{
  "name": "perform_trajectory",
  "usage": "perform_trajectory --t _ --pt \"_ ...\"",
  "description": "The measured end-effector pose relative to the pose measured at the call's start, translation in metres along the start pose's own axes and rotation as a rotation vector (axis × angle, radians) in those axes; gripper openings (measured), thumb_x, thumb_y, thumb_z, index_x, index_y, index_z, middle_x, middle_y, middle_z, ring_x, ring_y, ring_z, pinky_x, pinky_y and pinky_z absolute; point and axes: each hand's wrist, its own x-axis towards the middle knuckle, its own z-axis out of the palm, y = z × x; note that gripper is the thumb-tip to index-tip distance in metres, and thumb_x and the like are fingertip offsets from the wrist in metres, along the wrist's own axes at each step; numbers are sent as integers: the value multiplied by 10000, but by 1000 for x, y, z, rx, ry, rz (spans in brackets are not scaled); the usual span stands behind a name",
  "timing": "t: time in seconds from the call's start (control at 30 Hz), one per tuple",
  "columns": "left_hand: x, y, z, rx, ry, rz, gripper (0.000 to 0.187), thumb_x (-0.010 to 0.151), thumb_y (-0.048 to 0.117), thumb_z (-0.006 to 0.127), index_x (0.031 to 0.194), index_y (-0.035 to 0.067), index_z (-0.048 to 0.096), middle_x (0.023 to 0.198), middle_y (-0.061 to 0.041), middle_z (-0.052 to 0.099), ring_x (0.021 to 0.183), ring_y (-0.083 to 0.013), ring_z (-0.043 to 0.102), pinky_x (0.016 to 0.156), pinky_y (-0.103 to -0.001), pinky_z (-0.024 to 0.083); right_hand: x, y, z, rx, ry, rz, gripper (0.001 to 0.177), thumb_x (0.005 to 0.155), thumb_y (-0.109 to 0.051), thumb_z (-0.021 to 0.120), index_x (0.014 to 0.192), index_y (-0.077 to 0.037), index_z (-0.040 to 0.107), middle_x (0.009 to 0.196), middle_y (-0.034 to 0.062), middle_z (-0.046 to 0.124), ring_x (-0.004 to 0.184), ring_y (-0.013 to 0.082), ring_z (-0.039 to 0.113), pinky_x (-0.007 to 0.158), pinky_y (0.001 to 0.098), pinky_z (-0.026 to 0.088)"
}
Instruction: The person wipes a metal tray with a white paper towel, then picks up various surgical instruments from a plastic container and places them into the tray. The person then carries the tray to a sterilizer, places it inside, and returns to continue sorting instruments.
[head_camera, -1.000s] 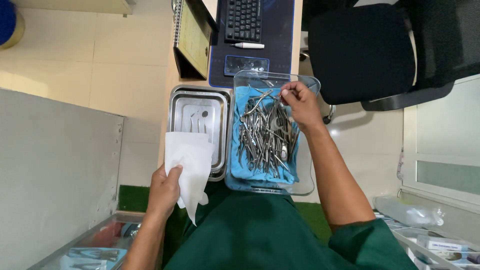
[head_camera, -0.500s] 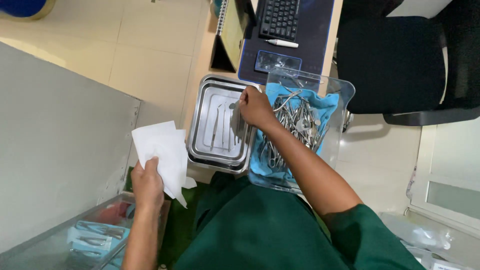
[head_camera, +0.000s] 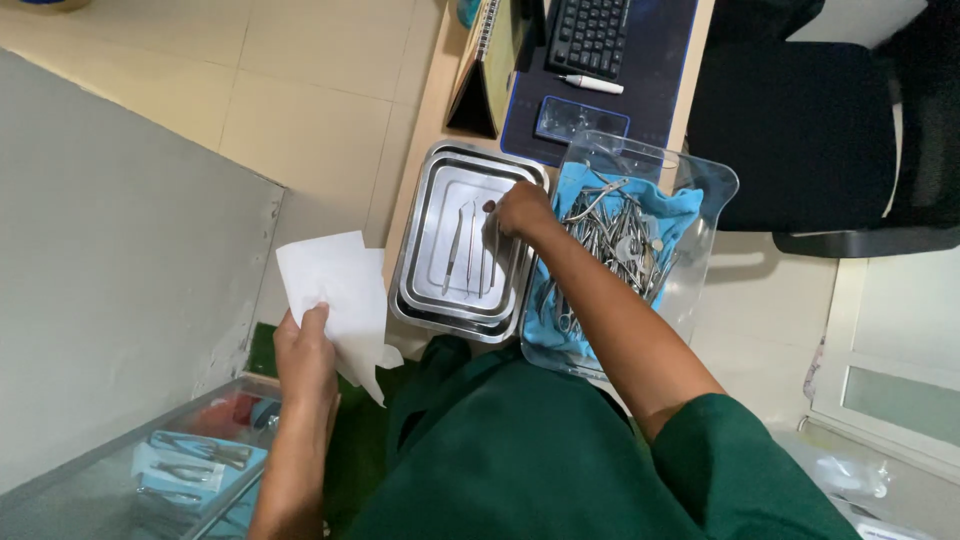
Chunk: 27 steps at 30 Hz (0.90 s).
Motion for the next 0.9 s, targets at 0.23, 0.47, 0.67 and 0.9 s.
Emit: perform_trajectory --t 0.23,0.47,0.67,0.9 --pt "6 20 37 -249 -249 -68 430 1000 147 532 1387 -41 514 1265 -150 651 1107 -237 667 966 -389 537 -129 4 -84 1390 190 42 390 989 -317 703 1179 20 653 1033 156 723 917 242 684 818 382 560" --pt "3 43 144 -363 -797 5 410 1082 115 492 1466 -27 469 1403 -132 604 1291 -234 597 1122 -399 471 -227 -2 -148 1654 -51 -469 576 975 -297 706 1460 -89 476 1381 93 631 1263 148 623 1072 324 496" --pt "-1 66 217 -124 -993 184 397 1126 197 499 1469 -2 518 1327 -109 672 1212 -187 645 1054 -350 533 -255 49 -155 1733 348 -332 388 1003 -61 688 1369 30 596 1248 142 700 1102 169 670 1019 341 542" --pt "-46 78 259 164 -1221 209 593 947 75 705 1468 37 423 1183 -115 727 1036 -142 750 892 -303 632 -278 79 -136 1881 816 -439 205 1167 -62 552 1362 -15 507 1327 112 662 1164 147 649 1089 314 537"
